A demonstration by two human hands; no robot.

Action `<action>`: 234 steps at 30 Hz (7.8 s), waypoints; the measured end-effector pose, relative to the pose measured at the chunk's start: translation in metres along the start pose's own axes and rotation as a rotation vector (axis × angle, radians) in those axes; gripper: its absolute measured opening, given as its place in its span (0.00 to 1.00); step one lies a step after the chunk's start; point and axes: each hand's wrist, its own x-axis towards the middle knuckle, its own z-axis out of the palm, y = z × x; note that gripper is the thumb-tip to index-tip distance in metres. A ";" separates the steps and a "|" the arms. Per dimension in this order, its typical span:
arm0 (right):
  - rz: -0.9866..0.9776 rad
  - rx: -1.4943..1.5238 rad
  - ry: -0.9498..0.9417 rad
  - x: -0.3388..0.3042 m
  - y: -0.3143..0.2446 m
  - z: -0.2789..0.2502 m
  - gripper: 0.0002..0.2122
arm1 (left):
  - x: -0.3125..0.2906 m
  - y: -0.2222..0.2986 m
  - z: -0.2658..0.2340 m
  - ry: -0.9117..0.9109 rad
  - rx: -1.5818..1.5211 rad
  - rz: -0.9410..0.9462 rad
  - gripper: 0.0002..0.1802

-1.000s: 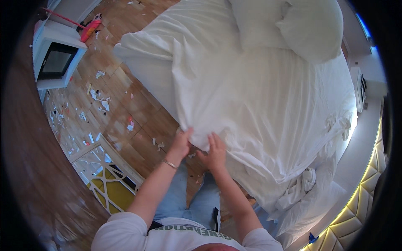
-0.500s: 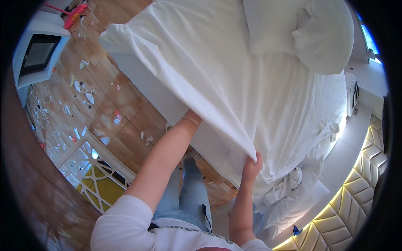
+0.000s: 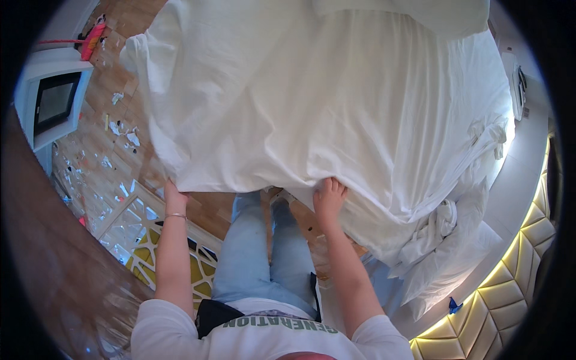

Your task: The person spreads a white sheet over a mattress, smooths it, and then places a white duvet on top. They adjust the duvet and tuck the sheet under the mattress edges to make the bed.

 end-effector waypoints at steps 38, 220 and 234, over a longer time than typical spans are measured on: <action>1.095 2.148 0.442 -0.111 0.151 -0.008 0.20 | -0.139 -0.330 0.044 -0.296 0.429 -0.497 0.28; -0.634 0.330 -0.232 0.353 -0.554 0.098 0.02 | 0.229 0.303 0.148 0.266 0.492 0.543 0.17; -0.186 -0.569 -0.308 0.467 -0.494 0.051 0.17 | 0.220 0.287 0.181 -0.192 0.783 0.000 0.21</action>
